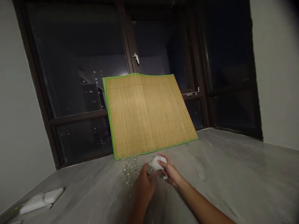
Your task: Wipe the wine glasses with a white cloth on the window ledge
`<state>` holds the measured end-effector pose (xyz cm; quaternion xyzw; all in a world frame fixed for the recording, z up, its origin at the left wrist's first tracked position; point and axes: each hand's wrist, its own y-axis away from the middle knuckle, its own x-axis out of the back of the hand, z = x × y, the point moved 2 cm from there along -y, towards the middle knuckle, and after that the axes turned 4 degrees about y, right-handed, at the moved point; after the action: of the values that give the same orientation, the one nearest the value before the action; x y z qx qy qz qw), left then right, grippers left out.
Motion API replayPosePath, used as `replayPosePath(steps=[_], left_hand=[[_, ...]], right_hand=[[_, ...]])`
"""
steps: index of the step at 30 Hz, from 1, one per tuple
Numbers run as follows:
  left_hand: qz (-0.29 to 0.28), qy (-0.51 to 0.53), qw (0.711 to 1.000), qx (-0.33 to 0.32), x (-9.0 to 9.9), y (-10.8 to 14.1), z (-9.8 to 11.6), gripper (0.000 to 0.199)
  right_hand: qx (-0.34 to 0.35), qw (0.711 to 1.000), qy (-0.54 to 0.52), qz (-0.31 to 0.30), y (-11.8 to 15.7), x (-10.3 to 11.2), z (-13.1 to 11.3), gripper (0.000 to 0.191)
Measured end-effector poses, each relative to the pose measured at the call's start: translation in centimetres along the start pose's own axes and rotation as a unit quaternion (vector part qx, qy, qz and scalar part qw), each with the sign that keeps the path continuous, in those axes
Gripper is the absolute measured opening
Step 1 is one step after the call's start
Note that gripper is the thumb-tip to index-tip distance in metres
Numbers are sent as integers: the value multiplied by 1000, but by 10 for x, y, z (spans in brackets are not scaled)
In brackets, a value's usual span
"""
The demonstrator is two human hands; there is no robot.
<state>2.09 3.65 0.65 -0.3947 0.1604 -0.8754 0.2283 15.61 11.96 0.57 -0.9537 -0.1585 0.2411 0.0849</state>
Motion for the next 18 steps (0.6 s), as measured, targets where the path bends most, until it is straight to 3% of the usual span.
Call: replayPosePath(steps=[3,5,7,12,14,18], left_hand=[[23,34,998,38,4,-2,-1,49],[50,83,994,56,7,-2,-2,49],[75,136,986,62,8,-2,-3,50],[97,220,970,27,-1,-5,-5,48],[97,238,966,20,-7,-7,-8,47],[96,300,949,9,-16,-10,-14,51]], right_hand=[[31,994,37,93,-7,10,2,63],[52,988,78,121,-10,13,6,66],[62,987,109,98,-9,9,12,70],[5,979,198,-58,2,-12,31,68],[17,970,236,-64,3,-14,35,62],[78,952,297,4,-2,-6,34,49]])
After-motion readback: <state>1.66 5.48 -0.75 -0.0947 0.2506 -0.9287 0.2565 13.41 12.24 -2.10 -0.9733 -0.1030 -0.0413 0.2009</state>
